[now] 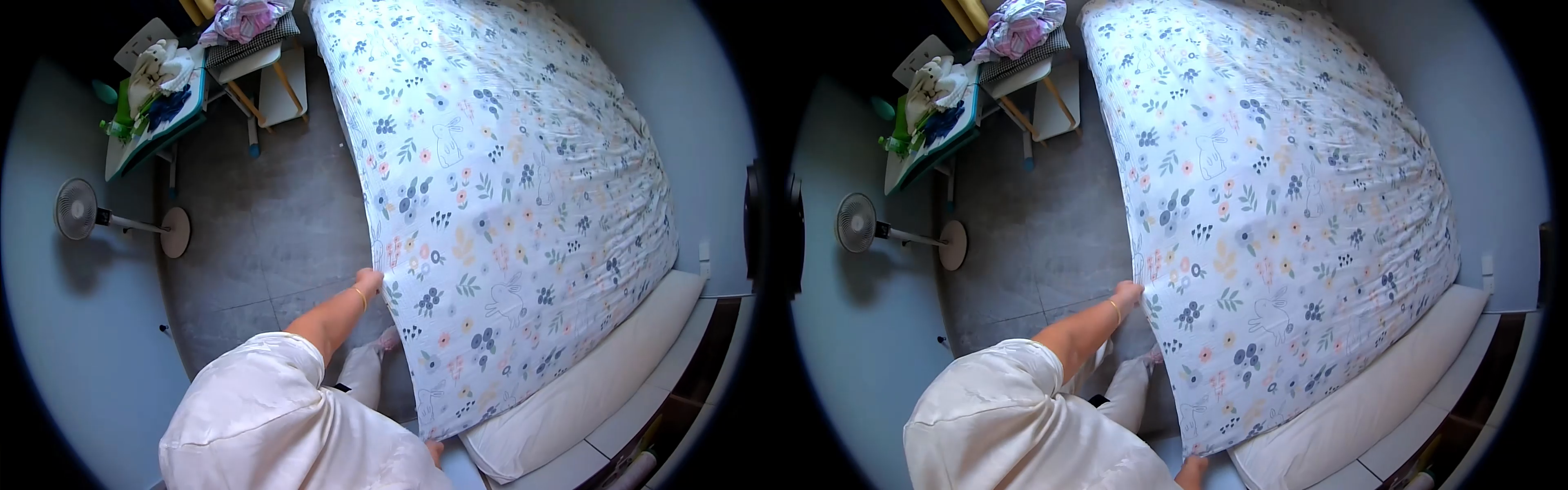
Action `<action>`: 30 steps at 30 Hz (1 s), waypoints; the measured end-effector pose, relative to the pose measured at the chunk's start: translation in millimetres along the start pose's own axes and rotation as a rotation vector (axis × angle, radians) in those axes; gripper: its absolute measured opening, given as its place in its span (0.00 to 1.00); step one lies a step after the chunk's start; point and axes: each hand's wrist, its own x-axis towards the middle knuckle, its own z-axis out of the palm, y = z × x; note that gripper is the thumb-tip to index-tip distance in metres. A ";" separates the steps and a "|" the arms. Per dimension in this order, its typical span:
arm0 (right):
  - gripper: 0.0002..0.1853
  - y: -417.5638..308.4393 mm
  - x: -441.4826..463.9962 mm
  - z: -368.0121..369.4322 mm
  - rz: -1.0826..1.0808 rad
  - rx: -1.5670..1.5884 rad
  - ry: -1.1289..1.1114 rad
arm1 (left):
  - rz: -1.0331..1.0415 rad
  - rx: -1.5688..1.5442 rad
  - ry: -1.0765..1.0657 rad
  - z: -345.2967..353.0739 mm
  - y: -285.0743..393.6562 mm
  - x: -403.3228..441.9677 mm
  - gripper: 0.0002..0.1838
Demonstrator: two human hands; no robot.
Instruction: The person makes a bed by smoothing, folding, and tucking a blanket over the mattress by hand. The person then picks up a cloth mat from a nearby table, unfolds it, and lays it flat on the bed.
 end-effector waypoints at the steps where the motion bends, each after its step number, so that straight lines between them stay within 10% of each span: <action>1: 0.20 3.8 9.8 0.8 -0.128 -0.105 0.076 | -0.066 -0.046 -0.026 -3.7 12.4 -17.6 0.06; 4: 0.26 0.5 37.8 13.9 -0.871 -0.473 0.407 | 0.055 -0.205 -0.130 -11.1 60.4 -37.1 0.12; 9: 0.35 -80.9 -34.5 38.5 -1.213 -0.593 0.408 | -0.058 -0.001 0.126 -19.7 64.4 16.6 0.07; 15: 0.29 -136.5 -89.7 63.5 -1.182 -1.037 0.284 | 0.120 0.316 0.263 -47.7 29.0 35.2 0.05; 21: 0.28 -153.8 -95.6 81.5 -1.159 -1.468 -0.101 | 0.167 0.269 -0.068 -112.2 39.8 -8.3 0.07; 26: 0.24 -164.9 -186.2 143.9 -1.440 -1.289 -0.129 | 0.055 0.141 -0.315 -229.3 -28.2 36.1 0.08; 30: 0.22 -197.1 -286.7 201.0 -1.554 -1.238 -0.177 | 0.186 0.197 -0.097 -356.1 -118.4 97.0 0.07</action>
